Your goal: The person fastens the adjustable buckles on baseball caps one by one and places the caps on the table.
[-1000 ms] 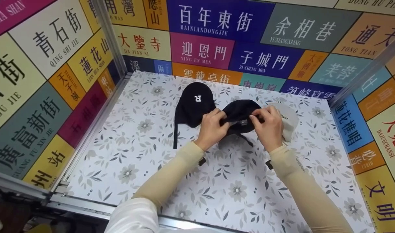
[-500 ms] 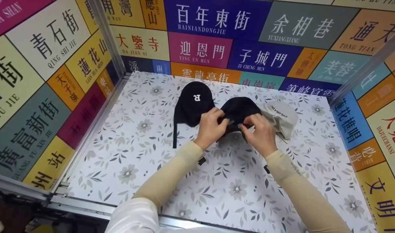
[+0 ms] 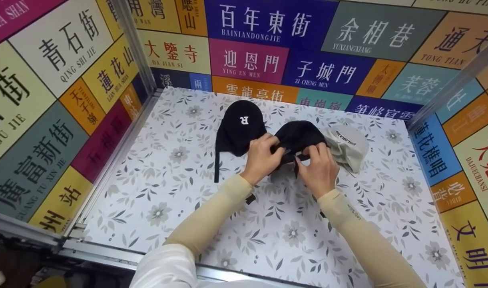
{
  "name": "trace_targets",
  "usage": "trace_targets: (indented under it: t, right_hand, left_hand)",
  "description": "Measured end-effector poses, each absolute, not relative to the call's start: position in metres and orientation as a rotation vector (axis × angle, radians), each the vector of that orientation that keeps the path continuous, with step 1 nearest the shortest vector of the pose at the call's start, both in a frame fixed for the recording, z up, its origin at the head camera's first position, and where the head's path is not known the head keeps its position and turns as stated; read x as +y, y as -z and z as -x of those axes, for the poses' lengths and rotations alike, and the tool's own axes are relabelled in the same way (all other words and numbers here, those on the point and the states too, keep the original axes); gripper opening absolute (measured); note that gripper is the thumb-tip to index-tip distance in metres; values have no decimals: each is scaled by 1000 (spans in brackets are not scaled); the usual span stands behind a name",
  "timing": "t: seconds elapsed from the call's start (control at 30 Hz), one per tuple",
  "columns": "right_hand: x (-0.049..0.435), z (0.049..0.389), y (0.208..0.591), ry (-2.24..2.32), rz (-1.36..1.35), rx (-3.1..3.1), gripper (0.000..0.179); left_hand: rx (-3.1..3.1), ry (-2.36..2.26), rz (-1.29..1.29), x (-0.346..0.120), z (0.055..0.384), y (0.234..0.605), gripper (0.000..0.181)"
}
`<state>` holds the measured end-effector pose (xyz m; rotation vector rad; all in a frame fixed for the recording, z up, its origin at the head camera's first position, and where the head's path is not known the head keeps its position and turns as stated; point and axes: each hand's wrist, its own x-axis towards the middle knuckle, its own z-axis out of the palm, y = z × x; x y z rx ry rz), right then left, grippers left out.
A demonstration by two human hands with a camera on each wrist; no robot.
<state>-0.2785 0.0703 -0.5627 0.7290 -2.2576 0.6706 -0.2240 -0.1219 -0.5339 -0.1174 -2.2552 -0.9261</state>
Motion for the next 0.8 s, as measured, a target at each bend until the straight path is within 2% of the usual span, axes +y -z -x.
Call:
trace_targets:
  t: [0.47,0.8]
  right_hand:
    - [55,283,561,-646,-630,-2183,27]
    - [53,281,566,-713,-764,-2113,18]
  left_hand:
    - [-2246,945,109,-118,221,531,16]
    - [-2190,935,134,-122,221,531,17]
